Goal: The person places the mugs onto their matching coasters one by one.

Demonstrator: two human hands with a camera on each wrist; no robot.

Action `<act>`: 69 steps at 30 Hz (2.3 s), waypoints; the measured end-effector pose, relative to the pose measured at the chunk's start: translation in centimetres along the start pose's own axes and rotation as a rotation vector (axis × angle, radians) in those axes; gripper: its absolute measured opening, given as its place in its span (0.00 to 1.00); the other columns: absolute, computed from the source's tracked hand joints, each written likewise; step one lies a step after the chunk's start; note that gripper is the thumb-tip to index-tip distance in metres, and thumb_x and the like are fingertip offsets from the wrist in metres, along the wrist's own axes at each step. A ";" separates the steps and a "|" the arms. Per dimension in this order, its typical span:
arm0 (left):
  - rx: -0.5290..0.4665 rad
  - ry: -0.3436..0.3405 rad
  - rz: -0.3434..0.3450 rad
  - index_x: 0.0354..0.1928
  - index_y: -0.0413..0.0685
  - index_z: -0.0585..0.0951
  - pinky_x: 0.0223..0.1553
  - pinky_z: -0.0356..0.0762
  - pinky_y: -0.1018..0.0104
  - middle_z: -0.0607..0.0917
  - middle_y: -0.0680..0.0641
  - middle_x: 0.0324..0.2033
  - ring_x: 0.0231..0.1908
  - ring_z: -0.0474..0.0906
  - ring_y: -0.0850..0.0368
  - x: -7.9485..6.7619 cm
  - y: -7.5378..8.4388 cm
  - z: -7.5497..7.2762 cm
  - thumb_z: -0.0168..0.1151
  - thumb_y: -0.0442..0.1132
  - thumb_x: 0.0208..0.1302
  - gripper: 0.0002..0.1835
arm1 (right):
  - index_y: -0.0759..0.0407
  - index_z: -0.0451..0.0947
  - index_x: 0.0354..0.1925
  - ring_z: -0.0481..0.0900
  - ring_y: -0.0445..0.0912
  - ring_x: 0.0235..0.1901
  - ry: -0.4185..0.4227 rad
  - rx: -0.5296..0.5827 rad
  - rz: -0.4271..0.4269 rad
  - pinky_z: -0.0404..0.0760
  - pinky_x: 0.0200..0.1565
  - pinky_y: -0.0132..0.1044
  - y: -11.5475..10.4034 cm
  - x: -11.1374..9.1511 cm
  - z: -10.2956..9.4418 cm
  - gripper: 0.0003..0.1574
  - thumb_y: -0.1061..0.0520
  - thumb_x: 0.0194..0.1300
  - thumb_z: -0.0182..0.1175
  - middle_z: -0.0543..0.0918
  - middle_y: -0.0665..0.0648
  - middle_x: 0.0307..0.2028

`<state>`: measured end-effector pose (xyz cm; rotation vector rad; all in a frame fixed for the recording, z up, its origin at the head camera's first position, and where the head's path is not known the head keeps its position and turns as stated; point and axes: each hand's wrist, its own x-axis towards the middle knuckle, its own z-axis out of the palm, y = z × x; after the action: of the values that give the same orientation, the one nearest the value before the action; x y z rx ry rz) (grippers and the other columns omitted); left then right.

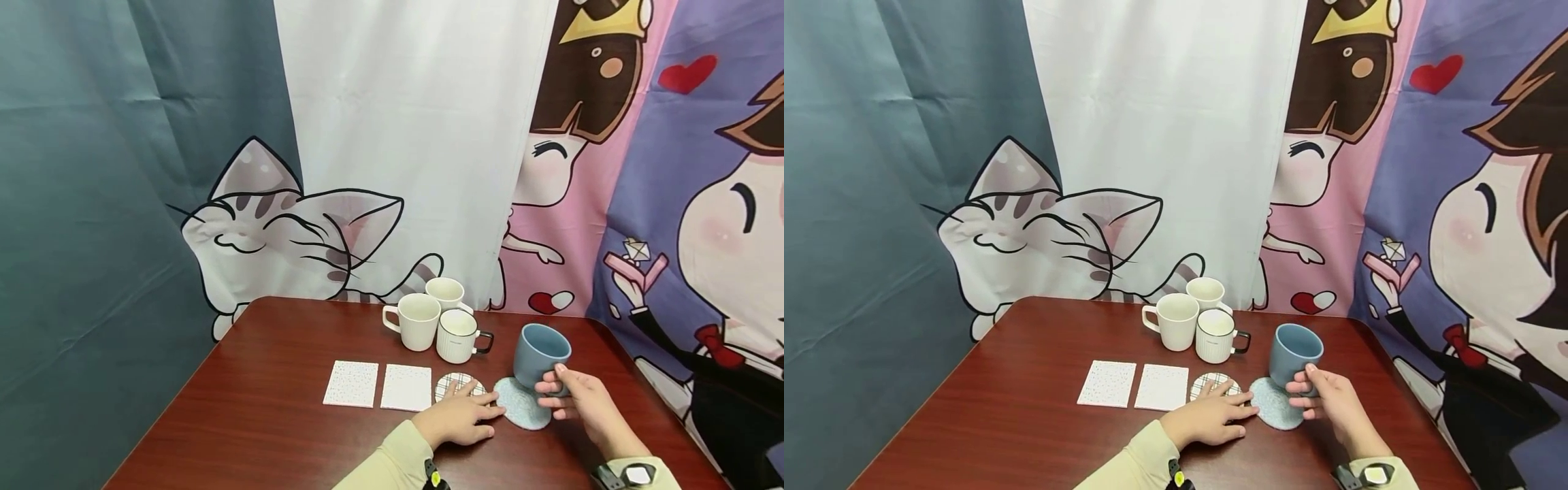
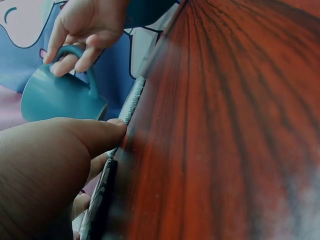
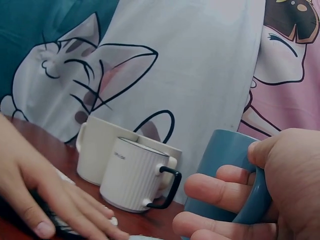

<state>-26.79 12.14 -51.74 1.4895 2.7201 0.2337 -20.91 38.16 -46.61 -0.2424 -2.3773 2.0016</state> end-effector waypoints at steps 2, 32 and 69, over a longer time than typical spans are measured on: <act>0.002 0.002 0.004 0.71 0.76 0.72 0.70 0.57 0.38 0.64 0.66 0.74 0.76 0.55 0.46 0.0 -0.1 0.0 0.53 0.58 0.74 0.25 | 0.65 0.81 0.46 0.90 0.48 0.33 -0.012 -0.015 0.016 0.86 0.30 0.41 0.2 -0.5 0.2 0.30 0.41 0.80 0.46 0.90 0.52 0.35; 0.124 -0.017 -0.033 0.73 0.78 0.68 0.72 0.55 0.42 0.63 0.67 0.74 0.76 0.55 0.55 -0.2 0.8 -0.2 0.52 0.61 0.72 0.28 | 0.67 0.78 0.42 0.90 0.50 0.32 -0.081 -0.009 -0.039 0.86 0.27 0.43 2.1 -3.2 1.9 0.27 0.47 0.82 0.44 0.89 0.55 0.30; 0.092 -0.037 -0.045 0.74 0.71 0.68 0.73 0.53 0.46 0.63 0.62 0.75 0.76 0.53 0.57 -0.5 1.2 -0.9 0.56 0.61 0.67 0.33 | 0.65 0.80 0.39 0.90 0.51 0.30 0.175 0.224 0.094 0.87 0.27 0.44 0.9 -3.8 6.5 0.27 0.44 0.80 0.49 0.88 0.56 0.27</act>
<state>-25.62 12.30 -50.65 1.4361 2.7673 0.0797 -17.85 31.46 -48.30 -0.5067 -2.0553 2.1642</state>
